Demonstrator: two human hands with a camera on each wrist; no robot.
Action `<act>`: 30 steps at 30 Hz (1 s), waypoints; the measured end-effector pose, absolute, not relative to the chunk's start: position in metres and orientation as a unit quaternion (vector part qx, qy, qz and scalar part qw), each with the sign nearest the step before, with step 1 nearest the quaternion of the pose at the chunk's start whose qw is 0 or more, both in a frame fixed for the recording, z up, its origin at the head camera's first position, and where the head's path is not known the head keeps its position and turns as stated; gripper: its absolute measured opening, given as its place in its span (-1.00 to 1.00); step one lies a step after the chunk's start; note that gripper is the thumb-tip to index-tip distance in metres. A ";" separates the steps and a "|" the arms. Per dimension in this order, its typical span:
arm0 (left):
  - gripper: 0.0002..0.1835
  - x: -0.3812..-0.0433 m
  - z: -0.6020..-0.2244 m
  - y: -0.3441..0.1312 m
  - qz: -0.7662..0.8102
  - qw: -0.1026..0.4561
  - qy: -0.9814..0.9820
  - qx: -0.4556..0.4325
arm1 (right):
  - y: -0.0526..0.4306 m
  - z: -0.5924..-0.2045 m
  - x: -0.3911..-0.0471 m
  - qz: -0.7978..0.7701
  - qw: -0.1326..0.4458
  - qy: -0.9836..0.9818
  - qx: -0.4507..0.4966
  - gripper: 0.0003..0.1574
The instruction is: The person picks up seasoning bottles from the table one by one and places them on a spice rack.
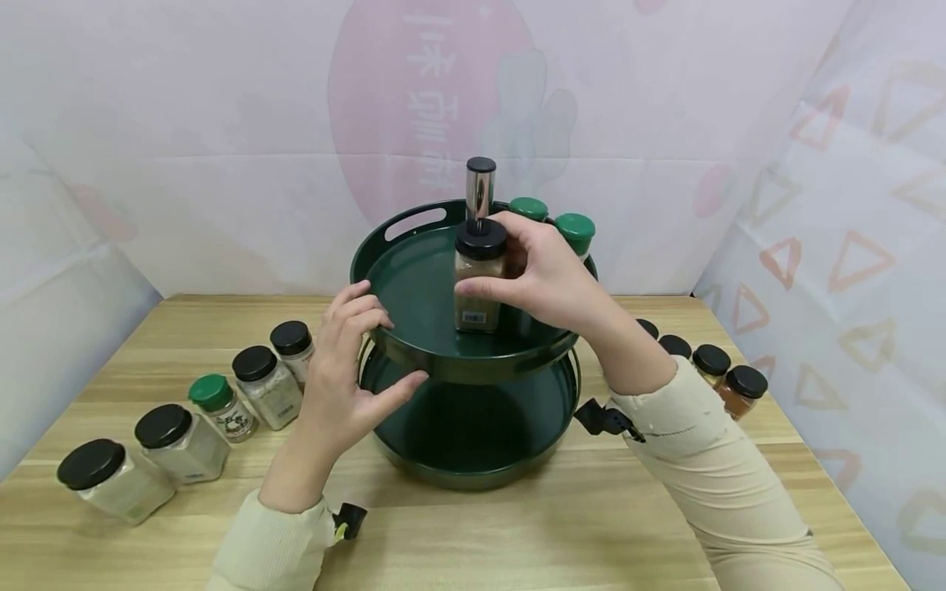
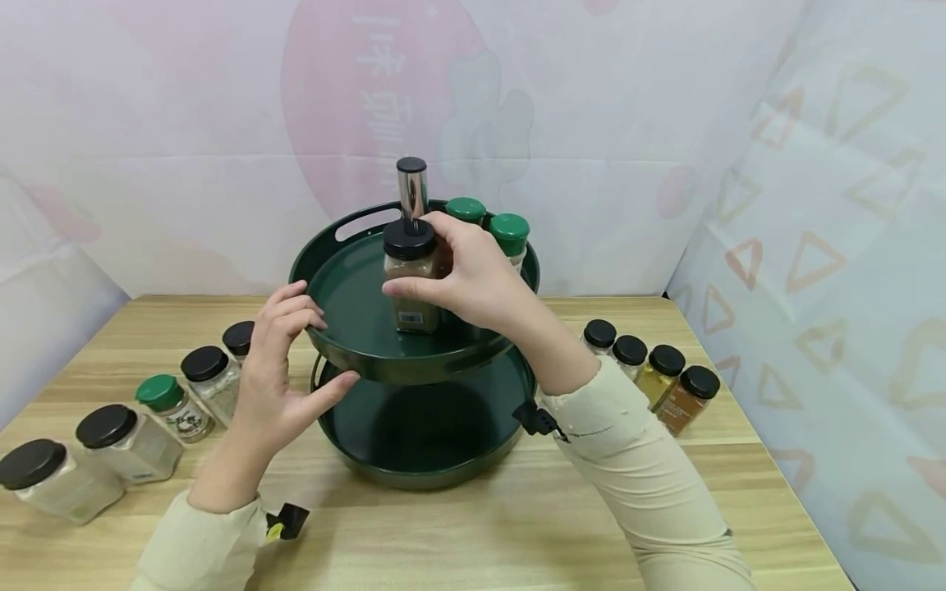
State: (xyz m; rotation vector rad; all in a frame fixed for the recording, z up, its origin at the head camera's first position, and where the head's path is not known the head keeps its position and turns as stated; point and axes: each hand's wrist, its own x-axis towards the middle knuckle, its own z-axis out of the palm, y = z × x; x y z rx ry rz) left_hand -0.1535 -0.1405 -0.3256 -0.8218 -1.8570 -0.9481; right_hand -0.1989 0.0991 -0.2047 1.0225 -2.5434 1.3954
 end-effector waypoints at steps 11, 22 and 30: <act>-0.32 -0.155 -0.326 -0.141 -0.383 0.432 -0.747 -0.331 | 0.099 -0.201 -0.196 0.487 0.044 -0.804 0.339 -0.25; -0.32 -0.157 -0.327 -0.141 -0.383 0.434 -0.745 -0.331 | 0.108 -0.193 -0.189 0.559 0.058 -0.753 0.342 -0.34; -0.33 -0.158 -0.328 -0.143 -0.381 0.441 -0.741 -0.332 | 0.119 -0.195 -0.186 0.574 0.080 -0.731 0.360 -0.35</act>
